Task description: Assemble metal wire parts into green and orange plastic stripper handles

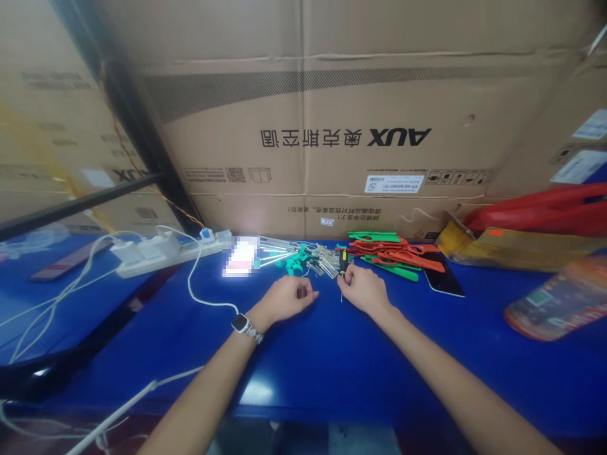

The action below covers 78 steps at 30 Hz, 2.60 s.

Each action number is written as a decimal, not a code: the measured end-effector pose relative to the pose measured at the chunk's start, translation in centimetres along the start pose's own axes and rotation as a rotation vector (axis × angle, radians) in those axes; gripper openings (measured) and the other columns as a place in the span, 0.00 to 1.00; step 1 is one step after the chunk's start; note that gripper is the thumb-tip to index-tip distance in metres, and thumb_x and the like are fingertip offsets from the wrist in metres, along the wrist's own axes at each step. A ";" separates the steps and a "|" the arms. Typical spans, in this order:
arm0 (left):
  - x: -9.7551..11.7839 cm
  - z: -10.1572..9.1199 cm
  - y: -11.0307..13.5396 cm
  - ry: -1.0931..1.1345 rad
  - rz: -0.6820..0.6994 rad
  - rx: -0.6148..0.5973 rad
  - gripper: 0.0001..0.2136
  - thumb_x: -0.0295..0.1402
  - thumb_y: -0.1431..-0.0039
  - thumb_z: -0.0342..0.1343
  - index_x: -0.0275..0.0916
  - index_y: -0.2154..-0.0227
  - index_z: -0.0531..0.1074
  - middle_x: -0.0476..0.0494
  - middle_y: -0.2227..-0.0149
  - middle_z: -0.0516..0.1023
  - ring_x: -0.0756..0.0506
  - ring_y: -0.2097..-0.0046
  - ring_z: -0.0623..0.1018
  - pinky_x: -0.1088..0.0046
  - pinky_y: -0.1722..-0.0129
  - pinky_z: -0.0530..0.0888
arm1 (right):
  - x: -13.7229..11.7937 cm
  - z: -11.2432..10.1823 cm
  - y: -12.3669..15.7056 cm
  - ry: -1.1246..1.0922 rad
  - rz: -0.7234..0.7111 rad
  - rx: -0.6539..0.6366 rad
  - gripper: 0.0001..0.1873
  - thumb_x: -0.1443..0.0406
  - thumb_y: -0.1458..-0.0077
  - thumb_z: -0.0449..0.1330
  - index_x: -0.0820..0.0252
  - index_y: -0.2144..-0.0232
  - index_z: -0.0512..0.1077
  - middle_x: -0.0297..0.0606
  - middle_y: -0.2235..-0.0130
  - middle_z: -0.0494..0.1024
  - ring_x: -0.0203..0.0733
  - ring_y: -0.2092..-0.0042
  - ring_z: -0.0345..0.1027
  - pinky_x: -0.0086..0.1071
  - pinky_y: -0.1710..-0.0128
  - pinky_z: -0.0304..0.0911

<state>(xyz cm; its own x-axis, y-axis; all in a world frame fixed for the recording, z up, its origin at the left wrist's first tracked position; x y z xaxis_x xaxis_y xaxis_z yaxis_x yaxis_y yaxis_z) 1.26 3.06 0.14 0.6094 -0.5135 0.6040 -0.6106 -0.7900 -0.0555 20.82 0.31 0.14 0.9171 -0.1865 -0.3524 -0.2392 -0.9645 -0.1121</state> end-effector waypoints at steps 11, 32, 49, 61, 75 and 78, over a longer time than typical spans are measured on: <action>1.0 0.6 0.0 0.020 0.055 -0.001 0.18 0.47 0.36 0.49 0.40 0.73 0.73 0.50 0.77 0.75 0.49 0.75 0.70 0.74 0.75 0.60 | 0.7 0.2 0.0 -0.112 -0.034 0.047 0.14 0.59 0.44 0.56 0.56 0.79 0.64 0.31 0.74 0.77 0.41 0.69 0.70 0.30 0.72 0.45; 4.1 3.0 -3.6 -0.256 0.156 -0.131 0.10 0.35 0.43 0.52 0.41 0.78 0.71 0.49 0.78 0.75 0.48 0.76 0.71 0.74 0.73 0.59 | 1.1 0.1 -0.3 -0.158 -0.099 -0.013 0.11 0.59 0.43 0.58 0.54 0.76 0.71 0.30 0.74 0.77 0.36 0.71 0.66 0.29 0.73 0.44; 3.4 3.4 -2.9 -0.066 0.113 -0.088 0.16 0.44 0.36 0.50 0.40 0.75 0.70 0.51 0.77 0.76 0.50 0.76 0.71 0.75 0.74 0.59 | 1.4 0.2 -1.0 -0.282 -0.099 0.008 0.11 0.60 0.44 0.58 0.56 0.77 0.69 0.29 0.76 0.75 0.33 0.74 0.63 0.27 0.74 0.45; 5.3 2.7 -4.4 0.010 0.135 0.065 0.12 0.40 0.36 0.49 0.40 0.70 0.72 0.50 0.77 0.76 0.49 0.75 0.72 0.75 0.74 0.62 | 2.4 -1.3 -1.7 -0.418 -0.145 0.067 0.08 0.62 0.45 0.57 0.57 0.74 0.71 0.29 0.78 0.71 0.34 0.75 0.62 0.26 0.73 0.52; 7.9 0.0 -17.7 -0.462 0.249 0.225 0.10 0.26 0.35 0.48 0.36 0.59 0.75 0.38 0.57 0.75 0.43 0.56 0.77 0.69 0.57 0.71 | 6.2 -8.2 -7.5 0.042 0.045 0.181 0.13 0.62 0.41 0.55 0.49 0.57 0.77 0.37 0.61 0.82 0.48 0.59 0.75 0.34 0.62 0.62; 8.1 0.4 -19.3 -0.519 0.262 0.181 0.10 0.27 0.36 0.50 0.36 0.57 0.75 0.37 0.55 0.73 0.42 0.56 0.78 0.68 0.57 0.72 | 6.4 -8.0 -9.4 0.050 0.011 0.149 0.15 0.62 0.42 0.56 0.48 0.54 0.78 0.38 0.58 0.82 0.49 0.56 0.75 0.36 0.59 0.63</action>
<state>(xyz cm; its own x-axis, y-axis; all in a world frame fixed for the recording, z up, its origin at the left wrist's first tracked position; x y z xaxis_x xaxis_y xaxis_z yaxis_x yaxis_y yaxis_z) 18.12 14.01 5.80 0.6455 -0.7587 0.0882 -0.7056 -0.6365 -0.3115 31.47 6.64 6.39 0.9280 -0.2091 -0.3084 -0.2903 -0.9246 -0.2466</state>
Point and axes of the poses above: each hand's wrist, its own y-axis away from the middle knuckle, its own z-axis out of the palm, x = y × z, the point moved 4 cm from there along -y, towards the middle knuckle
